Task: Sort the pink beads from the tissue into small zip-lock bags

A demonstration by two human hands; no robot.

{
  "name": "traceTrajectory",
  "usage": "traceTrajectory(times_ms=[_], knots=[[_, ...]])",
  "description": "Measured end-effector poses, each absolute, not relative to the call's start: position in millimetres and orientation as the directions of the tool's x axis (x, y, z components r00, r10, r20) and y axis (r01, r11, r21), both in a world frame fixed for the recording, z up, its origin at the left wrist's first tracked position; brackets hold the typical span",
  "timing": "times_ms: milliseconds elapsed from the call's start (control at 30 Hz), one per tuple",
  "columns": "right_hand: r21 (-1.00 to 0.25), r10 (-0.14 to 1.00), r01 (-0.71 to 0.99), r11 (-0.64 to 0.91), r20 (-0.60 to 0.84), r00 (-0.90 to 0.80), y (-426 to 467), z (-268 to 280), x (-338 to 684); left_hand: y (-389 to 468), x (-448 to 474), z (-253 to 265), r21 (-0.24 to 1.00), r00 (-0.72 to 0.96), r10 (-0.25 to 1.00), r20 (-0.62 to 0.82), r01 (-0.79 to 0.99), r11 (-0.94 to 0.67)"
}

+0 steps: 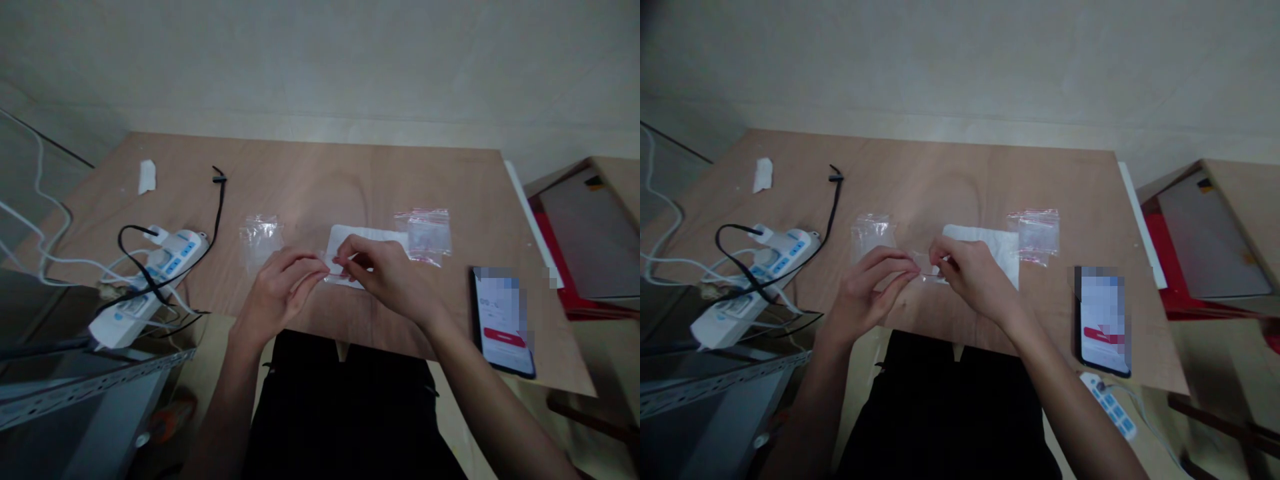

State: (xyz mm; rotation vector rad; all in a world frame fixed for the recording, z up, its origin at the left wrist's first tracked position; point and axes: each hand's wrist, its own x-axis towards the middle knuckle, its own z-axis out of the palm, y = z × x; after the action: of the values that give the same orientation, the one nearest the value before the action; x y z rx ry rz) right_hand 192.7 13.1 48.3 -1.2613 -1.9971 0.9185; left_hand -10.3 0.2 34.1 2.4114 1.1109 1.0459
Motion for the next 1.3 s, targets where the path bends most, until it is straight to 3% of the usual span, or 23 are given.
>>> traceTrajectory(times_ms=[100, 167, 300, 433, 567, 667, 867, 1000, 1300], knots=[[-0.782, 0.902, 0.509, 0.361, 0.154, -0.403, 10, 48, 196, -2, -5, 35, 0.521, 0.394, 0.747, 0.536, 0.542, -0.66], [-0.833, 0.915, 0.457, 0.313, 0.136, -0.38, 9, 45, 197, -4, -2, 35, 0.514, 0.364, 0.751, 0.551, 0.561, -0.649], [-0.95, 0.931, 0.269, 0.158, 0.053, -0.36, 8, 38, 198, -6, 6, 35, 0.533, 0.442, 0.803, 0.4, 0.6, -0.596], [-0.969, 0.921, 0.212, 0.129, 0.038, -0.387, 5, 34, 199, -3, 16, 34, 0.502, 0.514, 0.811, 0.281, 0.641, -0.58], [-0.951, 0.916, 0.262, 0.162, 0.046, -0.399, 1, 33, 199, 0, 22, 34, 0.449, 0.524, 0.822, 0.225, 0.693, -0.564], [-0.919, 0.91, 0.296, 0.26, 0.13, -0.394, 0, 30, 205, -1, 20, 31, 0.48, 0.508, 0.832, 0.223, 0.686, -0.547], [-0.768, 0.971, 0.594, 0.24, 0.187, -0.151, 25, -1, 235, -6, 7, 16, 0.602, 0.367, 0.897, 0.247, 0.667, -0.439], [-0.648, 0.965, 0.716, 0.26, 0.148, -0.217, 47, -31, 235, -8, 5, 11, 0.643, 0.34, 0.914, 0.221, 0.654, -0.399], [-0.557, 0.93, 0.749, 0.358, 0.141, -0.34, 61, -41, 210, -5, -1, 10, 0.629, 0.35, 0.915, 0.198, 0.67, -0.393]])
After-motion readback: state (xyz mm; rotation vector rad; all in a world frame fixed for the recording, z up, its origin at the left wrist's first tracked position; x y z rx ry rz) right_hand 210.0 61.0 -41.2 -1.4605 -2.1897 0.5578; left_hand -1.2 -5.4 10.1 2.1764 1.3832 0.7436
